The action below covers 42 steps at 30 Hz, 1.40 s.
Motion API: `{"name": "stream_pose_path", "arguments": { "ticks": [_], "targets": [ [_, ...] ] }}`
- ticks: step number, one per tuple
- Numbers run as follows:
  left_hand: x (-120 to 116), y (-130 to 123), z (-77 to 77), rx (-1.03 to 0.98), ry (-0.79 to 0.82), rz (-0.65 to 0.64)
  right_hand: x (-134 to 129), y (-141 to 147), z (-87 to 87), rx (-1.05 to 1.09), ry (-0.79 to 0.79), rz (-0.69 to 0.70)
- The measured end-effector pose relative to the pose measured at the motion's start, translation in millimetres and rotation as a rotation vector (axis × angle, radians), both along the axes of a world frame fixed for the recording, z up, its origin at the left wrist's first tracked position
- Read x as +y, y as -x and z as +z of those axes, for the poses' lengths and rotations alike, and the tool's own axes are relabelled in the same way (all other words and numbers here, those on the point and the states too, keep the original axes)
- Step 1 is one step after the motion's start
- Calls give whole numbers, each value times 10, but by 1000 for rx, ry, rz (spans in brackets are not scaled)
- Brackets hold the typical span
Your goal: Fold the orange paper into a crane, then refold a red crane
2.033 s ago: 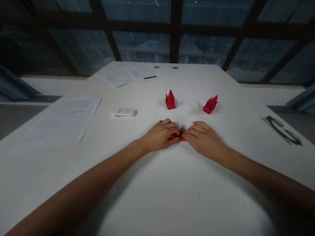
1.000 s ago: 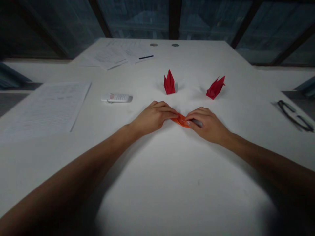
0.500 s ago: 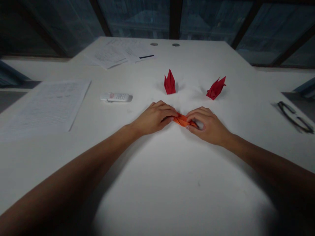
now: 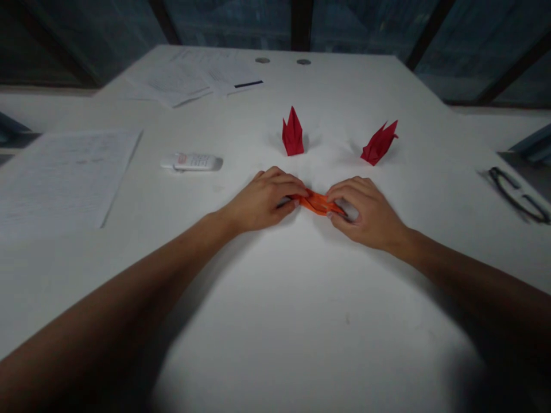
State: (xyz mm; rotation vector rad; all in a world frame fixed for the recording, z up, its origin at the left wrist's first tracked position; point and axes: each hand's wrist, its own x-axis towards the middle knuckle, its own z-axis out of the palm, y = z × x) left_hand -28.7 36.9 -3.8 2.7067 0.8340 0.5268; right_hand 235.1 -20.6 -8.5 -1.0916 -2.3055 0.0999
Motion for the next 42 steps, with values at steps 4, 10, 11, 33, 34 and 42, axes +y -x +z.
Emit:
{"name": "stream_pose_path", "arguments": {
  "ticks": [4, 10, 11, 33, 34, 42],
  "targets": [
    [-9, 4, 26, 7, 10, 13, 13, -2, -5, -24, -14, 13],
    [-12, 8, 47, 5, -1, -5, -1, -5, -14, -25, -33, 30],
    [-12, 7, 50, 4, -3, -16, -6, -4, -13, -21, -30, 37],
    [-36, 59, 49, -14, 62, 9, -73, -18, 59, 26, 141, -9],
    [-37, 62, 46, -19, 69, 11, -77, -19, 58, 21, 134, -6],
    [-41, 75, 31, -39, 78, 29, -115, -38, 49, -71, 44, 38]
  ]
}}
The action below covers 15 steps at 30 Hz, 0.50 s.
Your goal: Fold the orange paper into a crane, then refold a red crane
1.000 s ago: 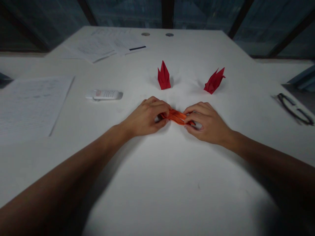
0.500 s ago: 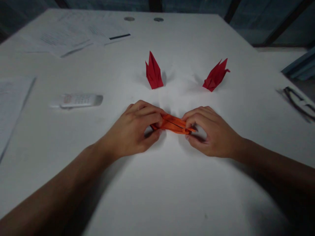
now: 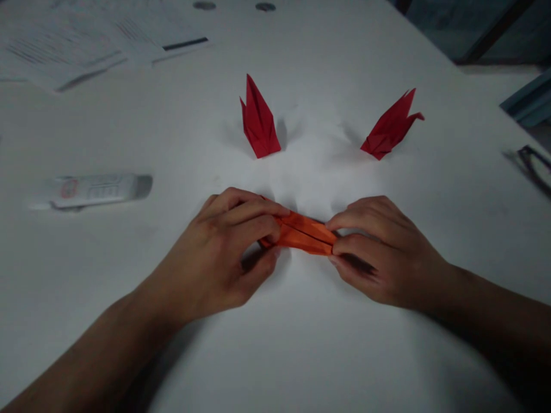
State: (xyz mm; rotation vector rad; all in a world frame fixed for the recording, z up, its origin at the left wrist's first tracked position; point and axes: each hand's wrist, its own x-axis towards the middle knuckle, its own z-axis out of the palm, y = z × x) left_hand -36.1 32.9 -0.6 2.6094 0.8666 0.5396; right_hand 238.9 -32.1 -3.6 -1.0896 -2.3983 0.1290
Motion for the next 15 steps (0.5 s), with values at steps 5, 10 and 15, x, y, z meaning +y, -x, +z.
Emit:
{"name": "stream_pose_path", "arguments": {
  "ticks": [5, 10, 15],
  "targets": [
    [-3, -9, 2, -6, 3, 5, -7, -11, -6, 38, -52, 1],
    [-10, -28, 60, 57, 7, 10, -7, 4, 20, 103, -82, 19],
    [-14, -11, 67, 52, 8, 1, -4, 11, 68, 187, 112, -20]
  ]
}}
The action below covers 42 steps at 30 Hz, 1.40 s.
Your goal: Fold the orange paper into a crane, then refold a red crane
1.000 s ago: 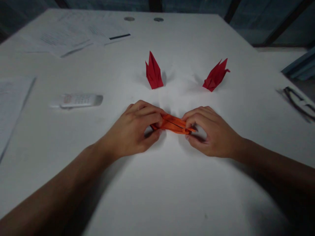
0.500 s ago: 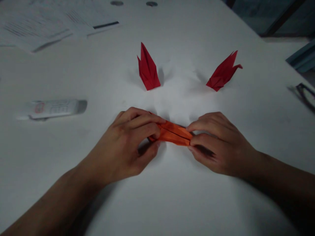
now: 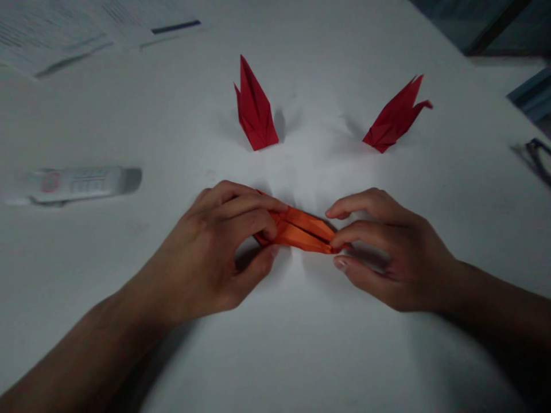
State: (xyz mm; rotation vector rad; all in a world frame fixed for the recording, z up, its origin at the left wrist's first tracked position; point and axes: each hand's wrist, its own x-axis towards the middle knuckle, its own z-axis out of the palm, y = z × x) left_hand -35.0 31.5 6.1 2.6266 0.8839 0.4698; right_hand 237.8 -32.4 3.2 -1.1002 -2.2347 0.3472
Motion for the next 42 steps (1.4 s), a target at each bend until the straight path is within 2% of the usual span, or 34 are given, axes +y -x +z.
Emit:
{"name": "stream_pose_path", "arguments": {
  "ticks": [5, 12, 26, 35, 42],
  "targets": [
    [13, 28, -48, -20, -21, -2, 15, -32, 19, 13, 123, -14],
    [27, 20, -78, -62, -21, -9, 35, -55, 38, 8, 147, 23],
    [9, 1, -34, -32, -4, -5, 11, -23, -48, -146, -167, 87],
    [33, 20, 33, -36, 88, -8, 1, -16, -53, -191, -192, 139],
    [67, -3, -41, -108, 75, 2, 3, 4, -63, -247, -300, 157]
  ]
}}
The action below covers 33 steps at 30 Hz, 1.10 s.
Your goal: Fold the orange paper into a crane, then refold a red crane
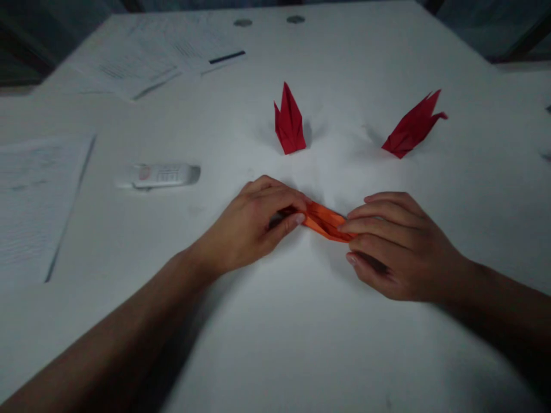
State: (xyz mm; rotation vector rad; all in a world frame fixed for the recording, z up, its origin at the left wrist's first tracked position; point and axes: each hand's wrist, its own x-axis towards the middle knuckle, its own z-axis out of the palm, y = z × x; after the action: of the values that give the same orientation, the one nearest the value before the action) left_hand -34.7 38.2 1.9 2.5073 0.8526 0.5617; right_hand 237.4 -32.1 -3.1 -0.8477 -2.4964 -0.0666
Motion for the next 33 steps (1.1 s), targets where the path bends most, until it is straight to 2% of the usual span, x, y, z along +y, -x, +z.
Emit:
{"name": "stream_pose_path", "arguments": {
  "ticks": [7, 15, 18, 21, 26, 33],
  "targets": [
    [-6, -50, -90, 32, -54, 86, -3, 33, -64, -13, -48, 92],
    [17, -81, -106, 23, 4, 132, 26, 98, -143, 59, -59, 117],
    [1, -89, -81, 42, 20, 107, 43, 105, -141, 92, -31, 67],
    [-54, -88, -60, 20, 53, 69, 28, 125, -125, 27, 9, 15],
    [-96, -15, -54, 17, 33, -14, -4, 159, -145, -93, 101, 39],
    [51, 228, -82, 125, -148, 206, 15, 210, -165, -75, 140, 45]
  ]
}}
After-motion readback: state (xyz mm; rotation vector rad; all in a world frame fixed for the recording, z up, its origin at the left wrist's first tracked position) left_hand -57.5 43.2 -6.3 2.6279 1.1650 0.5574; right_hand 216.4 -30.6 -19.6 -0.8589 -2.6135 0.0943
